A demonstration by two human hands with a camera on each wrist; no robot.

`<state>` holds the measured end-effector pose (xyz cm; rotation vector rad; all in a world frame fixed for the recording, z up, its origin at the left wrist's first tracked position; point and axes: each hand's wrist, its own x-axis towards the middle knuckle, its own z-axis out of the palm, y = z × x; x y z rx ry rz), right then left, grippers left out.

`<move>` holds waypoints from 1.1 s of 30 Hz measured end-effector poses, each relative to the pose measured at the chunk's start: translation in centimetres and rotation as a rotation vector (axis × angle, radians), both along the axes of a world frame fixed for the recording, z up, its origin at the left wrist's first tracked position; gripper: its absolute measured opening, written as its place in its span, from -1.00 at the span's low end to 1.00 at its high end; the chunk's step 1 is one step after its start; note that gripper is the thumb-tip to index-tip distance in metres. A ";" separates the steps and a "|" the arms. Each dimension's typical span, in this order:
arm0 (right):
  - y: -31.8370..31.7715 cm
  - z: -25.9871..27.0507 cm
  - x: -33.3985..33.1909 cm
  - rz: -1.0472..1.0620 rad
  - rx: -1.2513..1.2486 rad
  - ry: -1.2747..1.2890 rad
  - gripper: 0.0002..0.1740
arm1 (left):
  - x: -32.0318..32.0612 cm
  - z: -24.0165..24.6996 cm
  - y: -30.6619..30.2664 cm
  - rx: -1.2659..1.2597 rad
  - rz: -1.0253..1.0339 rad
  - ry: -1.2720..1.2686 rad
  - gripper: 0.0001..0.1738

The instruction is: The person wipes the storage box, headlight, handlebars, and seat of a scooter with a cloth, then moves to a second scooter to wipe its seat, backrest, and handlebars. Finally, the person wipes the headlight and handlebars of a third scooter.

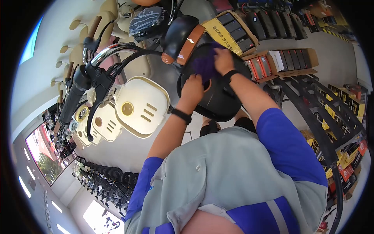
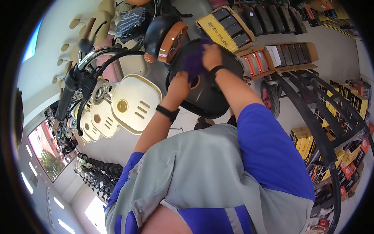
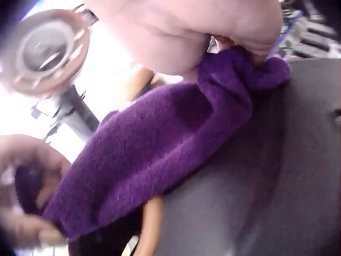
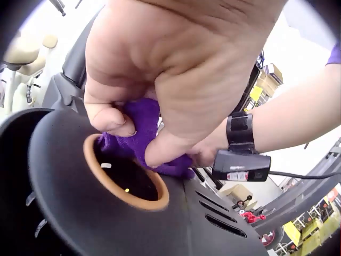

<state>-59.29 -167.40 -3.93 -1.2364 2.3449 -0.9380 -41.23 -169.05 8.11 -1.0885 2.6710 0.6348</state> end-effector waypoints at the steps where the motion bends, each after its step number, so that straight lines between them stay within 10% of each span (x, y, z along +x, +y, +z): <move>1: -0.3 1.3 2.4 0.089 -0.095 -0.058 -0.69 | 1.3 0.3 0.4 0.011 -0.018 -0.059 -0.73; 7: 5.1 7.1 8.2 0.651 -0.118 -0.392 -0.65 | 6.1 2.3 6.2 0.298 -0.082 -0.152 -0.85; 17: 7.6 1.3 -1.5 -0.129 0.278 -0.028 -0.64 | 0.4 -1.0 1.2 0.082 -0.121 0.289 -0.66; 24: 2.0 7.1 7.4 0.331 0.033 -0.225 -0.61 | 4.9 1.4 4.2 0.103 0.130 0.185 -0.70; 33: 17.1 5.3 1.1 0.559 0.264 0.009 -0.60 | 3.4 2.0 9.3 0.328 -0.241 0.233 -0.85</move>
